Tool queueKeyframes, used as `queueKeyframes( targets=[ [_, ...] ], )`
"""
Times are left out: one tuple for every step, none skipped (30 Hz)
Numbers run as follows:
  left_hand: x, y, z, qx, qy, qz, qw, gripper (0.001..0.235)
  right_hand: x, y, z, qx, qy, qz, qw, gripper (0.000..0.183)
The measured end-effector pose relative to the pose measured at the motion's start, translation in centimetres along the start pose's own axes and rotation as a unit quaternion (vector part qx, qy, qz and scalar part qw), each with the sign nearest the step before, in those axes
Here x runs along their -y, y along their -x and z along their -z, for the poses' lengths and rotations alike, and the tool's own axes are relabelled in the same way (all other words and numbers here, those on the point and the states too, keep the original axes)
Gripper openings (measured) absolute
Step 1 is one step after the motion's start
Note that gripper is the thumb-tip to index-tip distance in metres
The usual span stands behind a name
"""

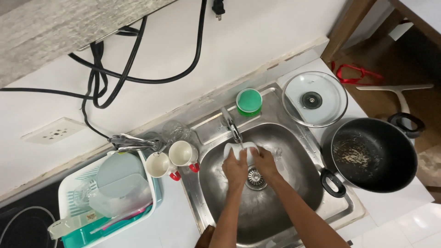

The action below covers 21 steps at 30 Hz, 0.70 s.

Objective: Washing various dishes including cups and a pot in a sink, then wiping the surrounding counter area.

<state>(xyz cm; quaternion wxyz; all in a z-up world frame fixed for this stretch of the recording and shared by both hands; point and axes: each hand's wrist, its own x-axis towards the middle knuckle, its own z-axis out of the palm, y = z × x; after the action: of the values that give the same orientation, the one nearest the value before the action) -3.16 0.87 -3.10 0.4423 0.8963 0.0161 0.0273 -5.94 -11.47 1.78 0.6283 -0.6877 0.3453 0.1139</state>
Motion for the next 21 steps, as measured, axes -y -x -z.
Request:
queueKeyframes(
  targets=[
    [-0.5, -0.1, 0.7, 0.000, 0.002, 0.000, 1.000, 0.041, -1.2, -0.6, -0.3, -0.001, 0.001, 0.001, 1.000, 0.078],
    [-0.9, -0.2, 1.4, 0.048, -0.072, -0.069, 0.994, 0.052, -2.3, -1.1, -0.6, -0.008, -0.008, -0.022, 1.000, 0.069],
    [-1.3, -0.2, 2.2, 0.095, -0.146, -0.137, 0.975, 0.063, -3.5, -1.7, -1.0, -0.015, -0.018, -0.046, 0.999, 0.060],
    [-1.1, -0.4, 2.2, 0.095, -0.144, -0.137, 0.976, 0.063, -3.6, -0.9, -0.8, -0.015, -0.016, -0.045, 0.999, 0.060],
    [-0.9, -0.6, 2.3, 0.116, -0.185, -0.184, 0.958, 0.056, -3.7, -0.1, -0.5, -0.017, -0.021, -0.034, 0.999, 0.055],
    [-0.8, -0.8, 2.3, 0.138, -0.226, -0.231, 0.936, 0.050, -3.7, 0.7, -0.3, -0.019, -0.026, -0.023, 0.999, 0.050],
    [-0.7, -0.7, 2.1, 0.133, -0.224, -0.230, 0.938, 0.050, -4.7, 0.5, 0.0, -0.018, -0.023, -0.019, 0.999, 0.050],
    [-0.6, -0.6, 2.0, 0.123, -0.259, -0.304, 0.908, 0.038, -5.8, 0.4, 0.4, -0.015, 0.034, -0.002, 0.999, 0.044],
    [-0.4, -0.2, 1.9, 0.112, -0.294, -0.373, 0.873, 0.025, -7.0, 0.3, 0.6, -0.011, 0.092, 0.014, 0.996, 0.043],
    [0.0, 0.0, 1.3, 0.109, -0.294, -0.370, 0.875, 0.025, -9.9, -1.1, 0.7, -0.009, 0.097, 0.017, 0.995, 0.043],
    [0.4, 0.1, 0.9, 0.119, -0.300, -0.391, 0.862, 0.025, -12.7, -2.5, 0.7, -0.008, 0.109, -0.006, 0.994, 0.039],
    [0.8, 0.3, 0.5, 0.129, -0.306, -0.412, 0.849, 0.025, -15.5, -4.0, 0.7, -0.007, 0.122, -0.028, 0.992, 0.041],
    [1.1, 0.3, 0.1, 0.123, -0.308, -0.406, 0.852, 0.025, -13.1, -1.7, 1.2, -0.001, 0.128, -0.024, 0.992, 0.041],
    [1.5, 0.4, -0.3, 0.115, -0.320, -0.399, 0.852, 0.023, -10.6, 0.6, 1.7, 0.003, 0.121, -0.035, 0.992, 0.038],
    [1.8, 0.5, -0.7, 0.107, -0.331, -0.391, 0.852, 0.021, -8.2, 3.1, 2.2, 0.008, 0.115, -0.047, 0.992, 0.037],
    [1.7, 0.5, -0.5, 0.103, -0.332, -0.385, 0.855, 0.021, -8.9, 3.0, 2.3, 0.013, 0.121, -0.044, 0.992, 0.037],
    [1.5, 0.5, -0.6, 0.146, -0.337, -0.387, 0.846, 0.019, -9.5, 2.8, 2.5, 0.009, 0.125, -0.035, 0.991, 0.036],
    [1.3, 0.6, -0.6, 0.189, -0.340, -0.388, 0.836, 0.017, -10.2, 2.6, 2.7, 0.005, 0.130, -0.026, 0.991, 0.036],
    [1.2, 0.2, -0.8, 0.184, -0.341, -0.381, 0.840, 0.017, -10.4, 2.8, 2.9, 0.010, 0.136, -0.022, 0.990, 0.036],
    [1.1, -0.1, -1.0, 0.204, -0.347, -0.363, 0.840, 0.020, -10.6, 3.0, 3.1, 0.015, 0.065, -0.040, 0.997, 0.028],
    [0.9, -0.6, -1.0, 0.226, -0.353, -0.345, 0.840, 0.025, -10.7, 3.3, 3.2, 0.019, -0.007, -0.060, 0.998, 0.023]
  ],
)
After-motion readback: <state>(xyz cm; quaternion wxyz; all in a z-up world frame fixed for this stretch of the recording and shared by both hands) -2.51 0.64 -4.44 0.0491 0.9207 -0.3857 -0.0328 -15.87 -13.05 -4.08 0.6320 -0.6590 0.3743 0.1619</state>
